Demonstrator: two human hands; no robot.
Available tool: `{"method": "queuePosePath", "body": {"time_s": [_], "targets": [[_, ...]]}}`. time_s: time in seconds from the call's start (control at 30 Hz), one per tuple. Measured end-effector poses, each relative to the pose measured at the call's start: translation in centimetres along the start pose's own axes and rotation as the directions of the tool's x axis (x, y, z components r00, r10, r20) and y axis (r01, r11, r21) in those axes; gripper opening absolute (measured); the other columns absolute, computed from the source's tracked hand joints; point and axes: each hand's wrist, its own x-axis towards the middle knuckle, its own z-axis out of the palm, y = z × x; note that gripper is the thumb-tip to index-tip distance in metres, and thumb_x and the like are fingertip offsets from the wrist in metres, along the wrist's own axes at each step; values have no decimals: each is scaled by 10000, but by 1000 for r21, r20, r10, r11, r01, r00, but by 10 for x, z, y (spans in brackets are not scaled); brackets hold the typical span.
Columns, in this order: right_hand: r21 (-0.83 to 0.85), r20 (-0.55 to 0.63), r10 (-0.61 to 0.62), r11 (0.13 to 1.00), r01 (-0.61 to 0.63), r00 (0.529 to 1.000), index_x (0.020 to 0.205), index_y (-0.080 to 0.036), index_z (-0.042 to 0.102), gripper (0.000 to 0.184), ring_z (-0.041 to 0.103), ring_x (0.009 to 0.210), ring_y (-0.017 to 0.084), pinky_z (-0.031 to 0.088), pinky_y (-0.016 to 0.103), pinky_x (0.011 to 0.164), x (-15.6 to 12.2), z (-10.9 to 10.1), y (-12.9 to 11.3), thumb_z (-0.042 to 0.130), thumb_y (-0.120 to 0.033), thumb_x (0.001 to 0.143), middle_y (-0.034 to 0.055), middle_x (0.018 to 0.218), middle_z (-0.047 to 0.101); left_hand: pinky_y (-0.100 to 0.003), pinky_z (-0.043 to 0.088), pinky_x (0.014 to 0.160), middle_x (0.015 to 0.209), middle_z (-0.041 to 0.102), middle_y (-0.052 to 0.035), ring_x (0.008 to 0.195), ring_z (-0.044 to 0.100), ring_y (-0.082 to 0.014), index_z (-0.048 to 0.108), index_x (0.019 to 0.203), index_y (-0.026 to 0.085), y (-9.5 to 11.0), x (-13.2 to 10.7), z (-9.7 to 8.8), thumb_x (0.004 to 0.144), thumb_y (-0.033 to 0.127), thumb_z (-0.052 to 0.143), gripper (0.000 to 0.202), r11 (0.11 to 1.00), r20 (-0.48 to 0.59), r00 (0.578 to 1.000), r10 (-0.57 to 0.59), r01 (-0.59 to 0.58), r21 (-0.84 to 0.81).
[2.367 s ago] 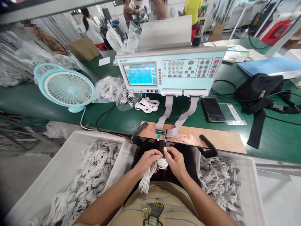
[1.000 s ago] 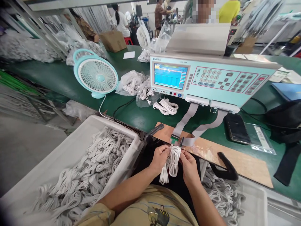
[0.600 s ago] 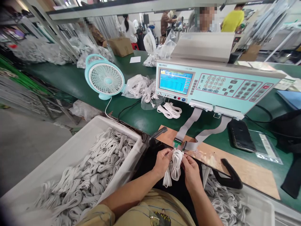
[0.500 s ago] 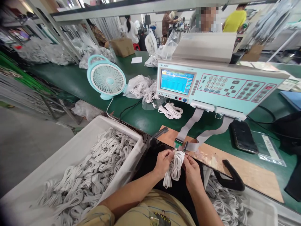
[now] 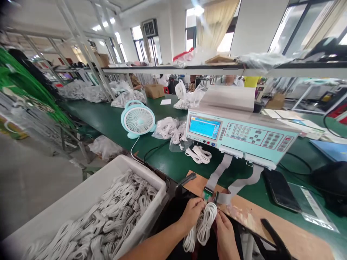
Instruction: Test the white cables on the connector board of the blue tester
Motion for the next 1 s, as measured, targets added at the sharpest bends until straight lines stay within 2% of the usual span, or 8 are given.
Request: {"method": "queuePosePath", "body": {"time_s": [0.23,0.4,0.5,0.63,0.7,0.77,0.87,1.0], "targets": [[-16,-11,-43,999,43,999,791,-154,665,401,620,731,268,515,311,588,-6,6,-3,777,-445,540,57,776,678,-225,205,488,513,273,50,515,253,-79,339,505,177,2,-2,4,736,375,480,335,1000,9,1000,-5,6,-21],[-16,-3,-39,999,39,999,836,-163,649,405,599,687,235,486,289,563,4,2,5,763,-447,571,28,738,662,-225,209,489,514,292,45,524,261,-85,341,503,177,-3,3,4,743,330,454,306,999,-13,999,44,-43,20],[-52,-4,-94,994,94,996,810,-162,635,376,572,661,218,460,282,564,3,6,4,730,-465,608,26,712,640,-218,248,496,508,342,40,517,304,-88,377,499,171,-3,3,2,746,324,448,299,998,-16,998,62,-61,23],[-207,47,-198,957,203,979,709,-165,567,354,519,631,185,430,276,590,-21,14,0,572,-519,725,15,630,562,-225,379,607,597,527,0,630,487,-130,554,592,145,1,-17,1,730,346,493,252,995,59,995,75,-78,57],[-409,128,-165,890,204,978,672,-178,493,384,487,604,160,412,259,565,-29,7,-3,421,-538,783,3,615,507,-227,418,670,702,601,-17,729,554,-147,628,747,144,3,-27,1,739,350,518,234,997,143,990,16,-26,72],[-467,54,-96,878,110,994,662,-181,475,364,462,551,144,391,241,515,-32,-18,-8,403,-519,777,-11,585,477,-202,417,548,598,574,6,580,545,-121,638,810,143,4,-34,-1,739,391,551,273,985,191,972,-139,116,124],[-541,-86,-23,841,-27,996,693,-182,490,307,465,551,143,387,239,517,-49,-89,-17,406,-464,780,-14,595,478,-177,324,364,460,510,33,362,439,-87,624,812,133,4,-40,-5,730,482,561,363,933,210,911,-354,331,138],[-709,-207,32,684,-172,978,558,-176,457,269,498,625,188,393,290,608,-94,-186,-29,551,-369,720,22,579,484,-171,359,358,551,571,22,393,496,-88,552,695,155,4,-47,-6,694,462,626,316,887,204,871,-447,461,-21]]}}
